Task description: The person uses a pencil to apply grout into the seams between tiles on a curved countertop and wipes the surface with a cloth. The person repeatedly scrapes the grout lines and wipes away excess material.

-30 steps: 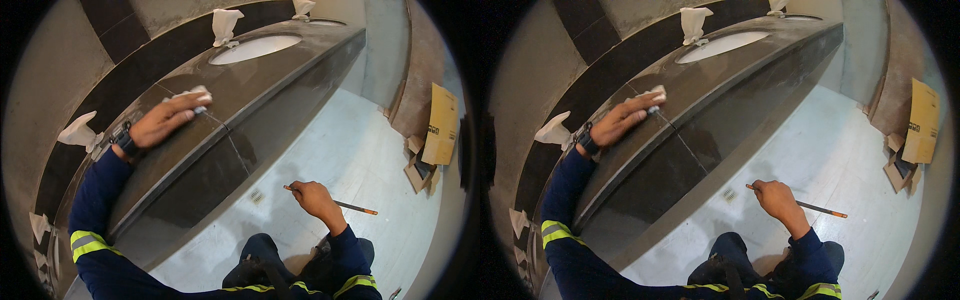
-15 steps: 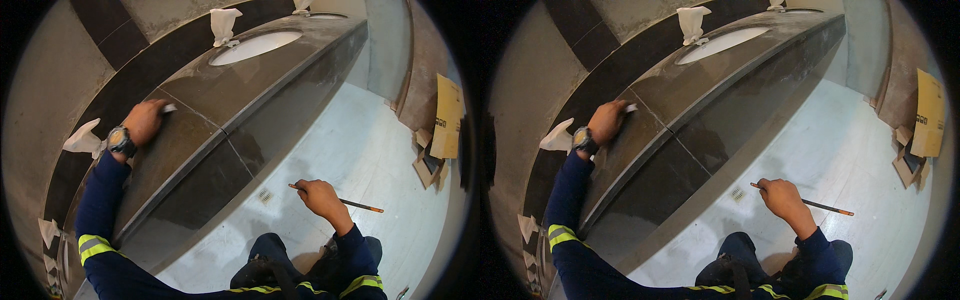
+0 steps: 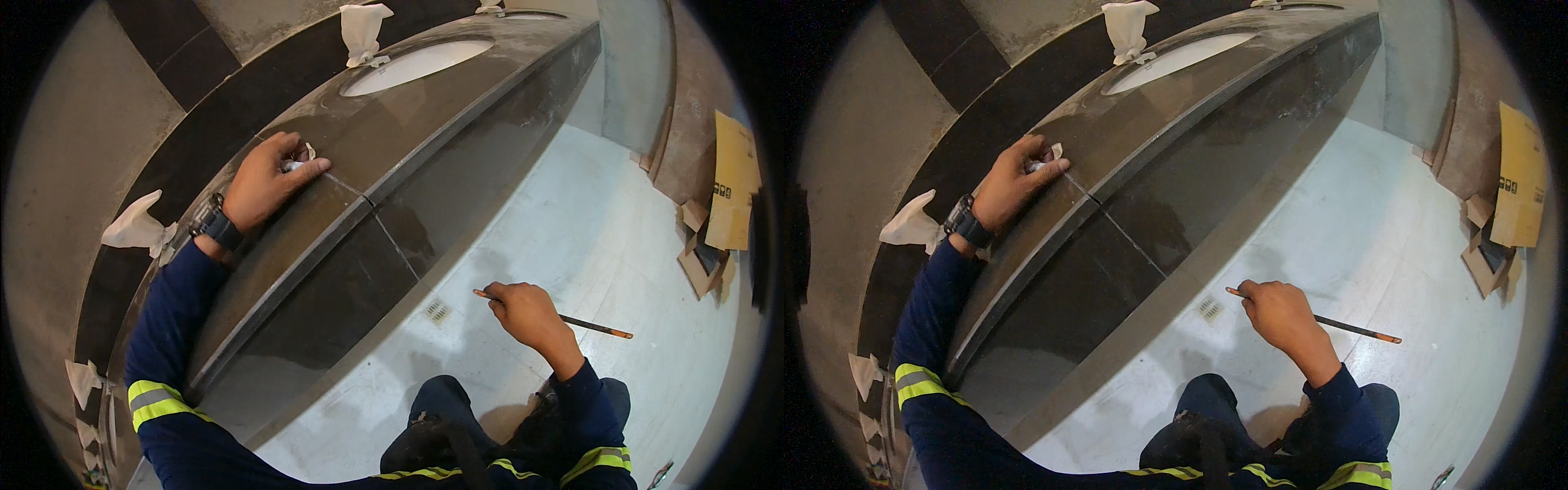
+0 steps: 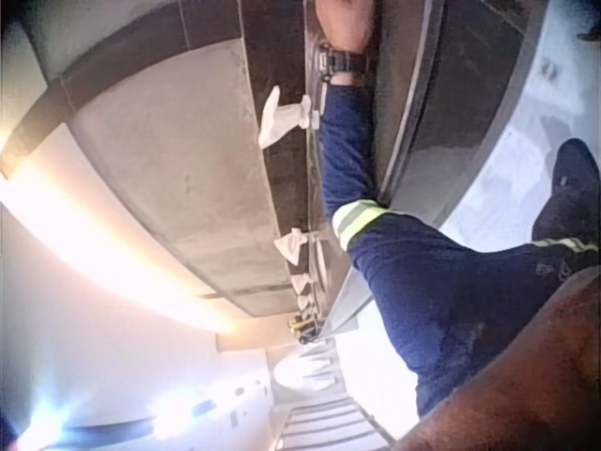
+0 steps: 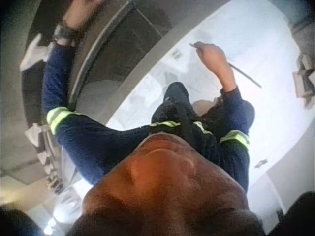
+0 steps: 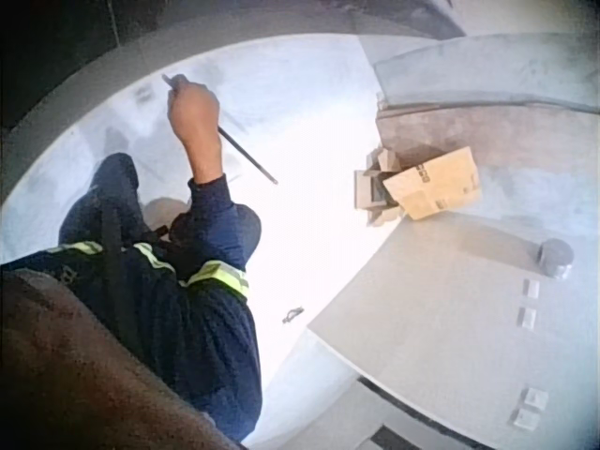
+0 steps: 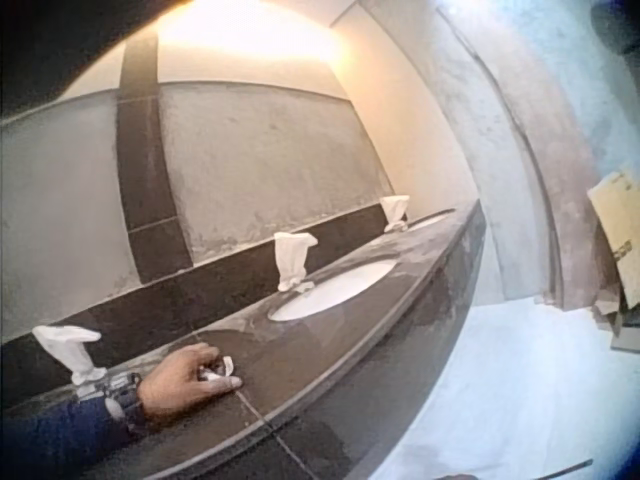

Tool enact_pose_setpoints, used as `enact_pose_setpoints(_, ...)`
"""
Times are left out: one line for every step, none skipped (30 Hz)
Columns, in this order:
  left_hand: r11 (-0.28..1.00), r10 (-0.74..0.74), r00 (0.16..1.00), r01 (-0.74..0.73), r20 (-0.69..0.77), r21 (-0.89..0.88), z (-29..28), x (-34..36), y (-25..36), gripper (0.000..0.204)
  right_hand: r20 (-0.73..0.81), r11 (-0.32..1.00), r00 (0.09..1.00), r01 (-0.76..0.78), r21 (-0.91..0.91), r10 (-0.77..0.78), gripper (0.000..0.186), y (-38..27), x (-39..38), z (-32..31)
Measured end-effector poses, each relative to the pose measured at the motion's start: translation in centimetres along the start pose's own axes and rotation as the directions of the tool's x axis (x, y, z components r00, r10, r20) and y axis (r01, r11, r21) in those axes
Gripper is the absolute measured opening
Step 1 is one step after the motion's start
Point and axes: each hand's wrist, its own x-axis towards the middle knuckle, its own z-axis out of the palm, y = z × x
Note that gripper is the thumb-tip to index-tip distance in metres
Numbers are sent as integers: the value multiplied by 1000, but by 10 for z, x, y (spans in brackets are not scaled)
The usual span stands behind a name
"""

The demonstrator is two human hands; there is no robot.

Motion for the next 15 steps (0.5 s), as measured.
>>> enact_pose_setpoints(998, 32, 999, -34, -38, -51, 1, 1, -12, 31, 5, 1000, 1000, 0, 8, -1, 14, -3, 1, 1)
enact_pose_setpoints(992, 62, 995, -70, -77, -100, 2, 1, -21, 28, 6, 1000, 1000, 8, 8, -8, 14, -4, 2, 3)
enact_pose_setpoints(990, 67, 994, -77, -82, -119, 1, 0, -18, 28, 7, 1000, 1000, 7, 5, -7, 15, -4, 2, 4)
enact_pose_setpoints(987, 71, 994, -83, -87, -138, -2, -4, -13, 29, 9, 1000, 1000, 7, 3, -7, 15, -4, 2, 5)
enact_pose_setpoints(984, 74, 993, -88, -92, -155, -3, -5, -11, 31, 13, 1000, 1000, 1, -8, -1, 15, -3, 2, 5)
enact_pose_setpoints(957, 167, 982, -183, -90, -224, -5, -3, -14, 26, 15, 1000, 1000, -2, -14, 2, 15, -3, 2, 5)
enact_pose_setpoints(959, 204, 978, -209, -48, -192, -8, -3, -14, 25, 17, 1000, 1000, -5, -20, 5, 15, -3, 3, 6)
enact_pose_setpoints(958, 239, 971, -236, -5, -161, -14, -4, -13, 24, 7, 1000, 1000, 0, -16, 0, 15, -3, 4, 7)
enact_pose_setpoints(955, 273, 961, -265, 38, -134, -17, -5, -10, 24, -3, 1000, 1000, 4, -15, -4, 15, -3, 5, 7)
enact_pose_setpoints(957, 284, 958, -280, 44, -72, -16, -6, -7, 23, -12, 1000, 1000, 7, -15, -8, 15, -3, 6, 8)
enact_pose_setpoints(956, 294, 954, -294, 51, -9, -13, -7, -4, 22, -21, 1000, 1000, 20, -8, -21, 15, -3, 6, 11)
enact_pose_setpoints(950, 304, 951, -307, 57, 57, -13, -8, -1, 22, -33, 999, 999, 37, -1, -37, 15, -4, 9, 14)
enact_pose_setpoints(945, 316, 948, -318, 38, 80, -12, -8, -2, 21, -44, 999, 998, 53, 5, -52, 15, -6, 10, 15)
enact_pose_setpoints(939, 329, 944, -330, 20, 102, -10, -8, -4, 20, -32, 998, 998, 55, -5, -55, 15, -7, 10, 14)
enact_pose_setpoints(932, 341, 940, -339, 5, 126, -9, -8, -5, 19, -18, 998, 998, 58, -14, -59, 15, -9, 11, 13)
